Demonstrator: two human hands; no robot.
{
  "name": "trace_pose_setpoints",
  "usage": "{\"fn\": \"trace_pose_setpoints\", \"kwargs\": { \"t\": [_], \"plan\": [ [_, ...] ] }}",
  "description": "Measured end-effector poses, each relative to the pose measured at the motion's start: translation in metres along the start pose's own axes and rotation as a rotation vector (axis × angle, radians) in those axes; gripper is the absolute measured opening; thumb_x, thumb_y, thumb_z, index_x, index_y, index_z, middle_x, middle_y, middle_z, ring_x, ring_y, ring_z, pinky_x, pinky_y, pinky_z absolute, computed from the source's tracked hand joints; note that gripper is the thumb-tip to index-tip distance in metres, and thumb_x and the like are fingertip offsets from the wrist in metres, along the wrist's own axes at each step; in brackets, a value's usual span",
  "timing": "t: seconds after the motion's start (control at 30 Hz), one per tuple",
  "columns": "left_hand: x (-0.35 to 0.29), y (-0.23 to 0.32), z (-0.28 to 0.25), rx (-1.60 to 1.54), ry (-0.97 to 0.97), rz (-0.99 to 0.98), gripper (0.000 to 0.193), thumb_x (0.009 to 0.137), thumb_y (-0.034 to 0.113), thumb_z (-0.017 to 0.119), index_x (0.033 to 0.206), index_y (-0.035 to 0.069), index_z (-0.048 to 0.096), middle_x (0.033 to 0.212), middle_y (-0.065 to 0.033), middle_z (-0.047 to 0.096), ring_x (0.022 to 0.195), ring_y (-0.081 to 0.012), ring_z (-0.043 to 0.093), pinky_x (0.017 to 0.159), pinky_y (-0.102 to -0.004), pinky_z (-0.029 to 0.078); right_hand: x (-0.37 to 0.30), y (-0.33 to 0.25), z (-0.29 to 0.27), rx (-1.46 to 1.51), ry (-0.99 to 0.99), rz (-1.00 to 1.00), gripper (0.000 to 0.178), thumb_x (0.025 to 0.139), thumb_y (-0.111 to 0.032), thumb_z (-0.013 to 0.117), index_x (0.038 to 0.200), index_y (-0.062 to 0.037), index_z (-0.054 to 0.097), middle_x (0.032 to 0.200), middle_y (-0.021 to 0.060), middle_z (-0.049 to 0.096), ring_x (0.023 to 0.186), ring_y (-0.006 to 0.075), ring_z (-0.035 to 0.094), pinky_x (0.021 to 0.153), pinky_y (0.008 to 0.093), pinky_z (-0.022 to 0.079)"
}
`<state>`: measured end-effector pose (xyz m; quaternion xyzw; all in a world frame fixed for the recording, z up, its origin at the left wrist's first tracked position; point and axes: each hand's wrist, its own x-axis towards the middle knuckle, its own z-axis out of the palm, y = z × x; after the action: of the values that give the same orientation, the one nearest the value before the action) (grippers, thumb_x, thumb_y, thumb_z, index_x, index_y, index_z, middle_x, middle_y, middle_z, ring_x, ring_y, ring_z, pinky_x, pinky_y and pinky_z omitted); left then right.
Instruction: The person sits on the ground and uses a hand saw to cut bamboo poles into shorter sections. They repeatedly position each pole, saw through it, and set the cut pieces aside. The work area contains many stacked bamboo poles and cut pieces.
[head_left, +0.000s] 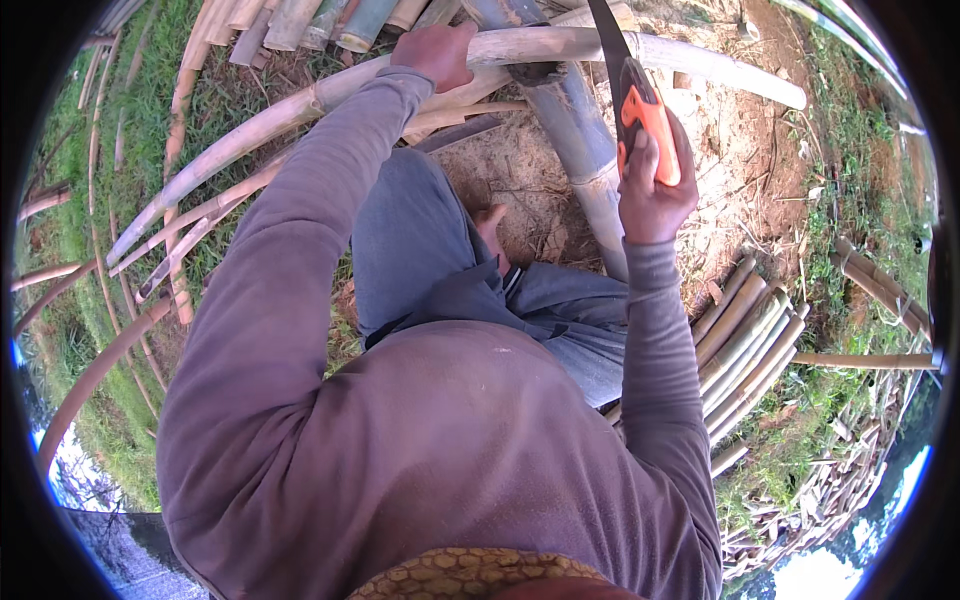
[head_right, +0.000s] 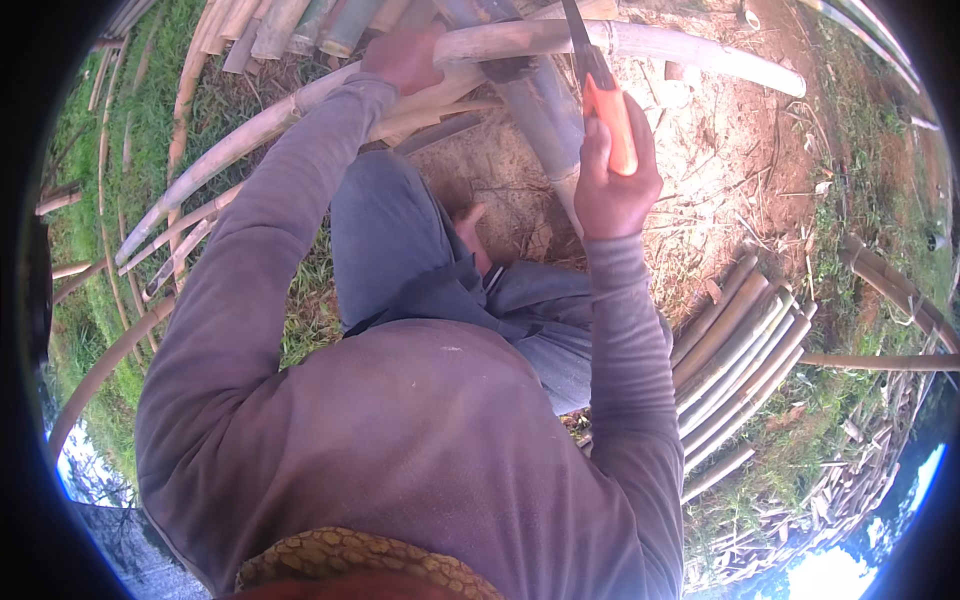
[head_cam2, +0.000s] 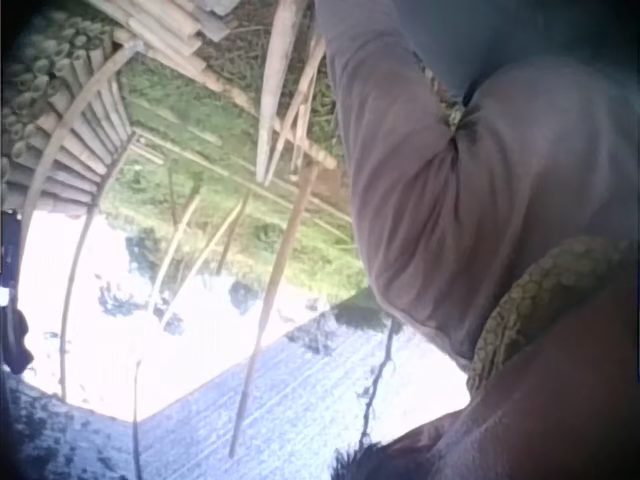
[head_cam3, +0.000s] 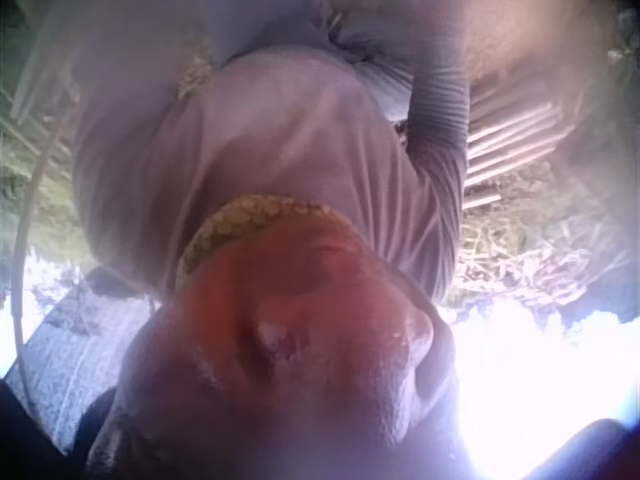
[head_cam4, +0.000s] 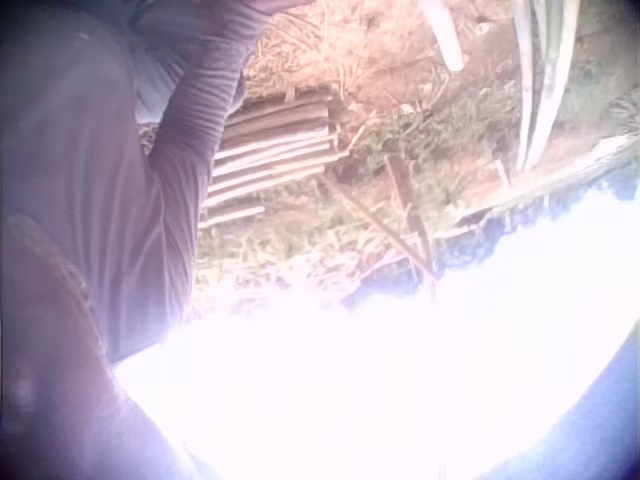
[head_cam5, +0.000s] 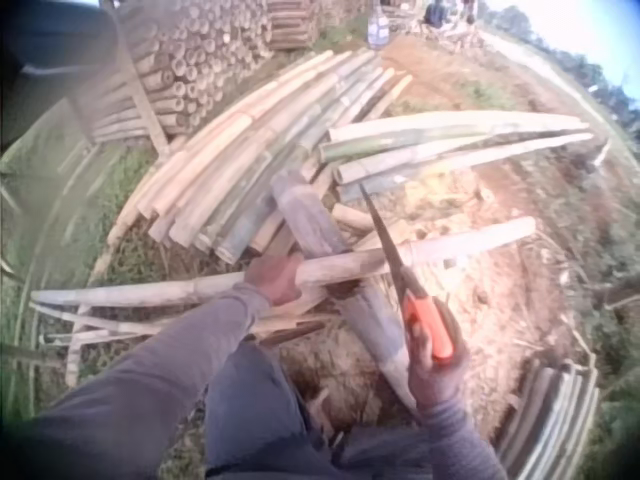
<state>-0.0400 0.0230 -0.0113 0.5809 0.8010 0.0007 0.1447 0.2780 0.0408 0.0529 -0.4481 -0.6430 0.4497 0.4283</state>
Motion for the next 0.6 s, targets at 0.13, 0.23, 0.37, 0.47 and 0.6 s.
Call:
{"fn": "trace_pose_setpoints", "kwargs": {
  "t": [0.13, 0.23, 0.37, 0.47, 0.6],
  "plan": [
    [0.002, -0.009, 0.005, 0.008, 0.011, -0.02, 0.052, 0.082, 0.031, 0.081, 0.129, 0.011, 0.066, 0.114, -0.0177, 0.077, 0.111, -0.0381, 0.074, 0.095, -0.0527, 0.06, 0.029, 0.007, 0.012, -0.062, -0.01, -0.06, 0.043, 0.105, -0.021, 0.069, 0.139, 0.0049, 0.065, 0.11, 0.0155, 0.078, 0.099, 0.0164, 0.072, 0.087, 0.0325, 0.058],
    [0.008, -0.019, -0.005, -0.01, 0.006, -0.005, 0.058, 0.081, 0.032, 0.084, 0.132, 0.011, 0.066, 0.116, -0.0188, 0.077, 0.113, -0.0385, 0.073, 0.097, -0.0523, 0.06, -0.062, -0.016, -0.044, -0.092, -0.015, -0.071, 0.051, 0.108, -0.025, 0.065, 0.141, 0.0118, 0.06, 0.119, 0.0196, 0.075, 0.107, 0.0221, 0.073, 0.092, 0.035, 0.059],
    [0.007, -0.023, 0.001, -0.045, -0.078, 0.014, 0.064, 0.079, 0.034, 0.086, 0.135, 0.011, 0.066, 0.119, -0.0193, 0.077, 0.114, -0.0384, 0.073, 0.099, -0.0519, 0.059, -0.129, -0.032, -0.097, -0.087, -0.081, 0.023, 0.055, 0.11, -0.027, 0.061, 0.145, 0.0148, 0.054, 0.133, 0.0228, 0.069, 0.118, 0.0257, 0.071, 0.096, 0.0358, 0.06],
    [0.016, -0.019, -0.005, -0.043, -0.119, 0.018, 0.066, 0.079, 0.034, 0.086, 0.138, 0.013, 0.066, 0.122, -0.0193, 0.076, 0.115, -0.0379, 0.073, 0.099, -0.0512, 0.059, -0.061, -0.006, -0.039, -0.077, 0.015, -0.158, 0.047, 0.107, -0.018, 0.064, 0.142, 0.0131, 0.059, 0.121, 0.0208, 0.075, 0.106, 0.0233, 0.074, 0.09, 0.0335, 0.061],
    [0.019, -0.025, 0.005, -0.042, -0.083, 0.021, 0.071, 0.079, 0.036, 0.085, 0.144, 0.016, 0.064, 0.123, -0.0181, 0.076, 0.115, -0.036, 0.074, 0.099, -0.0501, 0.06, 0.041, 0.006, 0.014, -0.175, -0.031, -0.128, 0.041, 0.104, -0.017, 0.07, 0.14, 0.0014, 0.065, 0.104, 0.0164, 0.079, 0.094, 0.0163, 0.074, 0.083, 0.0327, 0.06]
  ]
}}
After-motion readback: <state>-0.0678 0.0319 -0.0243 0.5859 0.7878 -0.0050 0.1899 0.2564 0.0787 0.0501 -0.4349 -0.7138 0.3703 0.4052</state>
